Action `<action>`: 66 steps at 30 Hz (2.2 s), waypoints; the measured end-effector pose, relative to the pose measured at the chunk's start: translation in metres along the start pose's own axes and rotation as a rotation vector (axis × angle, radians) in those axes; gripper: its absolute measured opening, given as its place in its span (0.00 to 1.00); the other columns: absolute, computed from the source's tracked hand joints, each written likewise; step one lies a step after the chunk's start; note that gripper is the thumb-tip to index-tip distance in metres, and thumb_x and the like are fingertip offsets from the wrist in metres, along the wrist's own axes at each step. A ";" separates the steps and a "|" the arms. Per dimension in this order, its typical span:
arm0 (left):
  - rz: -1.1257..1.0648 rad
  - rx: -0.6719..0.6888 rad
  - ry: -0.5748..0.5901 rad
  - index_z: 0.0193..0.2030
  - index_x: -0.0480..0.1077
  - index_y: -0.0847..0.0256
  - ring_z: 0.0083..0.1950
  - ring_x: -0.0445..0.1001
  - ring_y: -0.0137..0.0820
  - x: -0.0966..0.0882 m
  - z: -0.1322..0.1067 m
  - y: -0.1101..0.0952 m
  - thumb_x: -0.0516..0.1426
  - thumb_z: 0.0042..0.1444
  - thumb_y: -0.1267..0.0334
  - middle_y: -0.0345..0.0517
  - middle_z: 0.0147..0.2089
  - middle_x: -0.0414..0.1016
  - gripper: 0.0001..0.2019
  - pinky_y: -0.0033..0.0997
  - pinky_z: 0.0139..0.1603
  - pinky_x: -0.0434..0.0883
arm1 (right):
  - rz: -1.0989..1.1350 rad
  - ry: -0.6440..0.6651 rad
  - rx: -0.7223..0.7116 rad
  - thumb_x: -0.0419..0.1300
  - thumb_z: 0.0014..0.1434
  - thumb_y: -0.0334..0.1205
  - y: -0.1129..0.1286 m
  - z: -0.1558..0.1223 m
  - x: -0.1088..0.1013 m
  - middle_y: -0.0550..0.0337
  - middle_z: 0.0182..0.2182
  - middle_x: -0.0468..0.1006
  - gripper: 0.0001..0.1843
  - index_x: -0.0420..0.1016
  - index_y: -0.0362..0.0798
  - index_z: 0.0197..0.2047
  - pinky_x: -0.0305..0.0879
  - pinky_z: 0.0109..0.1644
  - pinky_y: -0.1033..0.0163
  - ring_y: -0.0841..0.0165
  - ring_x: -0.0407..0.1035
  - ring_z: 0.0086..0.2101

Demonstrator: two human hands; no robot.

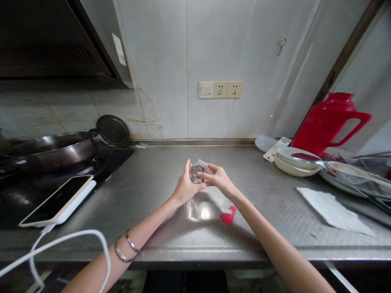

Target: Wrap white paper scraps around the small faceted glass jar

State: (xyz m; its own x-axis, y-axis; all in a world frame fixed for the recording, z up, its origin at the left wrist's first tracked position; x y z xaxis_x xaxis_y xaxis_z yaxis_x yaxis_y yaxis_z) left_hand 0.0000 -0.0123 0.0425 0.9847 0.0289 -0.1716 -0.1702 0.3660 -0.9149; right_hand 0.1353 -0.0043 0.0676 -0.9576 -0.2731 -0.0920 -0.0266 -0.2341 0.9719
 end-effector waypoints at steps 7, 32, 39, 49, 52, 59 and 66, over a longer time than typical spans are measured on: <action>0.148 0.193 0.103 0.66 0.50 0.59 0.69 0.51 0.49 -0.001 -0.005 -0.017 0.71 0.32 0.60 0.61 0.68 0.51 0.54 0.50 0.67 0.50 | 0.138 0.008 0.131 0.62 0.52 0.54 -0.009 0.001 -0.002 0.52 0.37 0.79 0.22 0.76 0.43 0.40 0.73 0.26 0.66 0.64 0.75 0.32; 0.111 0.157 0.076 0.58 0.55 0.58 0.48 0.73 0.37 -0.001 -0.005 -0.012 0.70 0.35 0.58 0.50 0.50 0.72 0.43 0.33 0.50 0.70 | -0.533 -0.347 -0.255 0.55 0.57 0.52 -0.001 0.008 -0.033 0.63 0.16 0.64 0.23 0.71 0.44 0.20 0.55 0.22 0.71 0.73 0.62 0.21; 0.189 0.124 0.115 0.57 0.56 0.59 0.46 0.75 0.38 0.004 -0.006 -0.004 0.70 0.34 0.61 0.50 0.48 0.74 0.42 0.36 0.48 0.70 | -0.424 -0.196 -0.393 0.52 0.61 0.51 0.011 0.000 -0.017 0.64 0.20 0.68 0.22 0.75 0.43 0.28 0.56 0.27 0.69 0.73 0.61 0.23; 0.103 0.138 0.056 0.54 0.59 0.58 0.48 0.74 0.36 0.006 -0.004 -0.001 0.69 0.36 0.60 0.49 0.50 0.73 0.37 0.34 0.50 0.69 | -0.350 -0.116 -0.603 0.54 0.62 0.46 0.019 -0.010 -0.004 0.64 0.31 0.82 0.16 0.81 0.50 0.37 0.58 0.63 0.46 0.61 0.76 0.38; 0.076 0.079 0.010 0.53 0.58 0.58 0.45 0.74 0.34 0.005 -0.001 0.009 0.70 0.35 0.59 0.48 0.48 0.74 0.38 0.34 0.47 0.70 | -0.308 -0.075 -0.604 0.55 0.61 0.46 0.023 -0.012 -0.004 0.65 0.29 0.81 0.16 0.81 0.49 0.35 0.56 0.64 0.45 0.65 0.76 0.33; 0.087 0.028 0.035 0.53 0.58 0.60 0.44 0.75 0.36 0.008 -0.003 0.006 0.70 0.34 0.61 0.49 0.46 0.75 0.39 0.35 0.46 0.70 | -0.291 -0.302 -0.469 0.54 0.60 0.49 0.017 -0.008 -0.017 0.68 0.15 0.61 0.23 0.69 0.45 0.19 0.70 0.47 0.59 0.71 0.66 0.23; 0.134 0.058 0.106 0.52 0.59 0.61 0.44 0.75 0.37 0.011 -0.011 -0.009 0.70 0.35 0.62 0.49 0.46 0.75 0.37 0.34 0.46 0.70 | -0.427 -0.227 -0.571 0.54 0.60 0.48 0.017 -0.006 -0.007 0.68 0.16 0.64 0.21 0.72 0.44 0.23 0.66 0.56 0.57 0.73 0.66 0.21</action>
State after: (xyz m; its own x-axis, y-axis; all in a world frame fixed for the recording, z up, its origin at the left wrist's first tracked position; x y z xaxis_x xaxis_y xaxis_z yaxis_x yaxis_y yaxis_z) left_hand 0.0123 -0.0259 0.0451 0.9435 -0.0162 -0.3309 -0.2941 0.4185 -0.8593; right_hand 0.1431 -0.0120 0.0832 -0.9347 0.1347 -0.3290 -0.3152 -0.7416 0.5921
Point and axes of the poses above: each hand's wrist, its own z-axis towards the middle knuckle, its own x-axis out of the palm, y = z × x, the point moved 4 cm from there along z, towards the middle knuckle
